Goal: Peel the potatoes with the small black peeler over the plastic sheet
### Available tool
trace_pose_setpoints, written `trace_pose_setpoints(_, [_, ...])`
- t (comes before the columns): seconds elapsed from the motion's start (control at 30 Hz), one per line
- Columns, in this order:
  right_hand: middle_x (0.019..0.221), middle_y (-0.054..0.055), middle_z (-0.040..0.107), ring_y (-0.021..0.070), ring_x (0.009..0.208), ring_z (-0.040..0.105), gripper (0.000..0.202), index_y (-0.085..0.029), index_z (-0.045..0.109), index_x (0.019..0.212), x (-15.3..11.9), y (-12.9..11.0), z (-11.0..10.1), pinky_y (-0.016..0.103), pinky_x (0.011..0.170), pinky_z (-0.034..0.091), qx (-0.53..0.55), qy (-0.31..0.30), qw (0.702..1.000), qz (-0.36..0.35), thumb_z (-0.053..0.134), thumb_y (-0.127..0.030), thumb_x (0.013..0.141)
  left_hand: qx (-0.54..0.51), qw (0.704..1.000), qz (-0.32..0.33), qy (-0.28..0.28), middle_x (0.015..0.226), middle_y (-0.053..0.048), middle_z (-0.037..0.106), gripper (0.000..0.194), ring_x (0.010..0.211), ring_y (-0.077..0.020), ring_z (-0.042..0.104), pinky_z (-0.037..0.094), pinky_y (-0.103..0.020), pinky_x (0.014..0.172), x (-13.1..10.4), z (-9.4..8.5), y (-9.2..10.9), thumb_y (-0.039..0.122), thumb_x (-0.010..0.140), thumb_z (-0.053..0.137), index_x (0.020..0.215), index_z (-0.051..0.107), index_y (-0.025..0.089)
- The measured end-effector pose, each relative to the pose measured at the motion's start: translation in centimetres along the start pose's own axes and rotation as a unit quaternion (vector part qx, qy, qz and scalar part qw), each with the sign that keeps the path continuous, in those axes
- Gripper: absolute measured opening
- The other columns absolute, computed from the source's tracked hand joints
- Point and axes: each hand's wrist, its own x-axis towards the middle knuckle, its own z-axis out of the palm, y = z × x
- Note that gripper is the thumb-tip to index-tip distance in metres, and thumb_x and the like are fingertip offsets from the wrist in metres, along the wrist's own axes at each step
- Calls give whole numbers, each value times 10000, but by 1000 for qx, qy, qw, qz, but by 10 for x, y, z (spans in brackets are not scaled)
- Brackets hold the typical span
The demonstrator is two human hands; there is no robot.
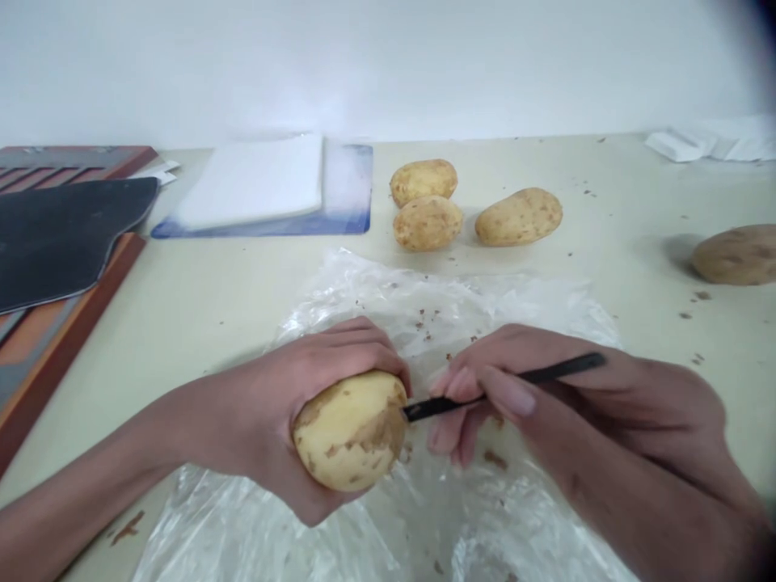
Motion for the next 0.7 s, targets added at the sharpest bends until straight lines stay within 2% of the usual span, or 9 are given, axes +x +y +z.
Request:
trace_pose_setpoints(0.2, [820, 93, 769, 158, 723, 779, 175, -61, 785, 982, 0, 2, -1, 191, 687, 684, -11, -22, 1000, 1, 616, -20, 975, 4, 1000, -9, 1, 1120, 83, 640, 690, 1058, -131, 584, 490, -214, 907, 0, -1, -1, 169, 551, 872, 1157, 583, 327])
trace_pose_setpoints(0.27, [834, 79, 775, 148, 734, 777, 197, -80, 782, 1000, 0, 2, -3, 183, 690, 681, -23, -4, 1000, -14, 600, -7, 981, 8, 1000, -3, 3, 1135, 78, 641, 679, 1061, -133, 583, 492, -218, 905, 1, -1, 0, 158, 564, 849, 1167, 585, 323])
trace_pose_setpoints(0.4, [871, 70, 786, 160, 772, 785, 177, -95, 782, 985, 0, 0, -5, 210, 752, 690, -77, -23, 995, -51, 649, 15, 945, 2, 1000, 5, 6, 1131, 64, 643, 683, 1077, -146, 582, 501, -229, 939, 1, -1, 1, 159, 541, 857, 1156, 595, 300])
trace_pose_setpoints(0.53, [862, 68, 787, 139, 762, 779, 172, -90, 784, 961, 0, -5, -4, 153, 698, 670, -81, 28, 996, -26, 629, -17, 970, 26, 1000, 1, 17, 1132, 50, 649, 687, 1066, -157, 587, 516, -242, 915, 2, 2, 4, 173, 559, 857, 1175, 580, 298])
trace_pose_setpoints(0.7, [881, 36, 793, 152, 778, 783, 164, -126, 791, 967, -2, -6, -3, 186, 740, 682, -166, 0, 983, -81, 689, -5, 924, 51, 997, 9, 63, 1128, 43, 650, 724, 1057, -166, 604, 524, -269, 928, 3, 10, 6, 187, 564, 860, 1214, 565, 303])
